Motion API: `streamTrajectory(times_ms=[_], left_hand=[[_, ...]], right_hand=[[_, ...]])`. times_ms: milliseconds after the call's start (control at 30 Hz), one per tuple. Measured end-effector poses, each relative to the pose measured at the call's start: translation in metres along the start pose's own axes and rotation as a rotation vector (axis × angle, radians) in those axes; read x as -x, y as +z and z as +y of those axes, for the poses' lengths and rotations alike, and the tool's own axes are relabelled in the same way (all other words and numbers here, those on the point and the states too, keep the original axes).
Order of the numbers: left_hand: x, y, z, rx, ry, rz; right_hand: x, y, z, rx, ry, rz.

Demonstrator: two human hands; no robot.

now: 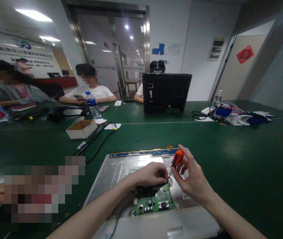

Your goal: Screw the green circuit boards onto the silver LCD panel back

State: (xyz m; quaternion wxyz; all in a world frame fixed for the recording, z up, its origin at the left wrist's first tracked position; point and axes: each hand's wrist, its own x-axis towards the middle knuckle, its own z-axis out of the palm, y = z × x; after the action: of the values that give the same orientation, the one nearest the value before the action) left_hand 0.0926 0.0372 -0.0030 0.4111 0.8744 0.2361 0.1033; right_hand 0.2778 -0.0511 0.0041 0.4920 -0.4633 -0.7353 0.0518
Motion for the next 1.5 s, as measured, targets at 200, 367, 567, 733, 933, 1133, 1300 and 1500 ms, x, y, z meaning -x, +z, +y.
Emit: streamTrajectory(times_ms=[200, 367, 567, 733, 933, 1133, 1300, 1500], left_hand=[[0.0003, 0.0006, 0.0004, 0.003, -0.005, 0.004], [0.0000, 0.0002, 0.0005, 0.003, 0.000, 0.005], [0.0000, -0.0001, -0.0001, 0.002, 0.005, -0.004], [0.0005, -0.0003, -0.0006, 0.001, 0.009, -0.003], [0.0001, 0.0003, -0.0017, -0.001, 0.009, 0.003], [0.0000, 0.0006, -0.0022, -0.001, -0.002, -0.001], [0.0000, 0.0006, -0.0020, 0.001, 0.000, -0.005], [0.0003, 0.0005, -0.0004, -0.001, 0.003, 0.003]], right_hand=[[0.0002, 0.0007, 0.0012, 0.000, 0.000, 0.006], [-0.0001, 0.0003, 0.0008, -0.007, -0.002, 0.001], [-0.0008, -0.0014, 0.0002, -0.008, -0.010, -0.012], [-0.0013, -0.0021, -0.0004, -0.002, -0.018, -0.013], [-0.0014, -0.0018, -0.0010, 0.003, -0.012, -0.010], [-0.0012, -0.0018, -0.0010, 0.006, -0.009, -0.008], [-0.0013, -0.0017, -0.0011, 0.003, -0.012, -0.006], [-0.0017, -0.0021, -0.0014, -0.010, -0.013, -0.010]])
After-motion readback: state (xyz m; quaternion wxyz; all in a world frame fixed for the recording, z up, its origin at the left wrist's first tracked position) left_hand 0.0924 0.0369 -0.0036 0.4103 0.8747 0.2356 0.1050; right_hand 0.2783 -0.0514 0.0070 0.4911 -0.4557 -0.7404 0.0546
